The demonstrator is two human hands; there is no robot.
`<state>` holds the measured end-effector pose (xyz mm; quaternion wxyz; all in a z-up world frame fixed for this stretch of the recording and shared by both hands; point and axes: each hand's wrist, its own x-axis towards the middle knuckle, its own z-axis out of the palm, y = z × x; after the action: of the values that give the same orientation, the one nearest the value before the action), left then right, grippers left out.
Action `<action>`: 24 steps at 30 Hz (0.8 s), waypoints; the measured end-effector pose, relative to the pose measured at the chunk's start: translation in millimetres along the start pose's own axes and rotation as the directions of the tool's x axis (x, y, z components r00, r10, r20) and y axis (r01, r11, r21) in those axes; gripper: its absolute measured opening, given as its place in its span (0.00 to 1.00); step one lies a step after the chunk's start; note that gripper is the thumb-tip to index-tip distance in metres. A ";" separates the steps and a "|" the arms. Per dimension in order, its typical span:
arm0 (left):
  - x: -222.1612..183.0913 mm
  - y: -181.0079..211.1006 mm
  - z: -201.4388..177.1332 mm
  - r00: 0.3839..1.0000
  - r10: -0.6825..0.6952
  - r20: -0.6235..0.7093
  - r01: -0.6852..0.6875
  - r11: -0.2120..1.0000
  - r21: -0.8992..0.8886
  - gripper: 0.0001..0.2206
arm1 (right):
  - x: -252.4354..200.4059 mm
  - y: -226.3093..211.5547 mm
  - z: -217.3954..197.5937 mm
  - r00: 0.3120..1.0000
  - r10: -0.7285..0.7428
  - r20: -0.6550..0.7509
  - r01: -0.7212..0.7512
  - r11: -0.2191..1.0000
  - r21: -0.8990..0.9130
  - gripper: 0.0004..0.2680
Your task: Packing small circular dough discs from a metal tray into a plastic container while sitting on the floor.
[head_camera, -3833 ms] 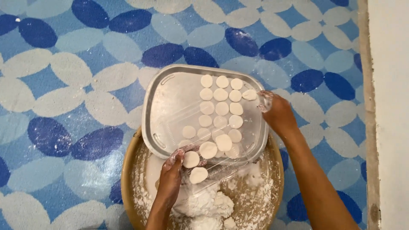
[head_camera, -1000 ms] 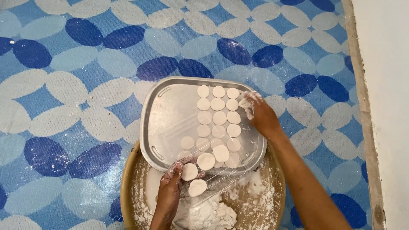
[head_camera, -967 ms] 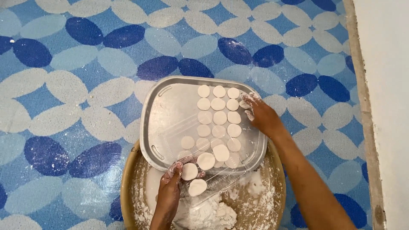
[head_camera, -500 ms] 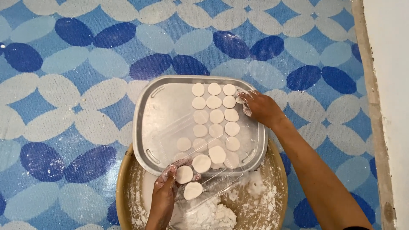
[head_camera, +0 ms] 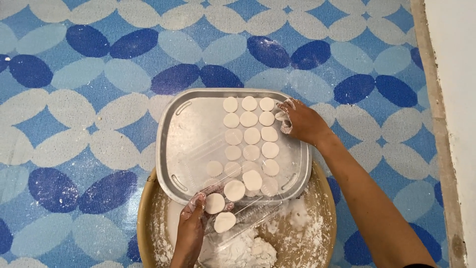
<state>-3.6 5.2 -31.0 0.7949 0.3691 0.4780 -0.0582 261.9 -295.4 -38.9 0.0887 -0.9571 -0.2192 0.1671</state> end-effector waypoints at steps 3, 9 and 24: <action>-15.7 12.0 9.8 1.000 -0.007 0.007 0.007 1.000 0.019 0.21 | -2.2 -0.6 -6.0 0.996 -0.084 0.008 0.083 0.996 0.020 0.23; -20.0 17.2 14.7 0.999 -0.042 -0.020 0.043 0.998 0.047 0.23 | 16.1 3.8 -7.7 0.988 -0.095 0.124 0.117 0.977 -0.176 0.21; -21.0 21.0 14.4 0.997 -0.011 0.073 0.003 0.995 0.100 0.22 | -44.0 -26.0 -48.9 0.960 0.279 0.034 -0.132 0.341 0.931 0.15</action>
<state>4.8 5.6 1.0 0.7922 0.4044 0.4464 -0.0983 232.0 -296.7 25.2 0.6016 -0.7703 0.0410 0.2074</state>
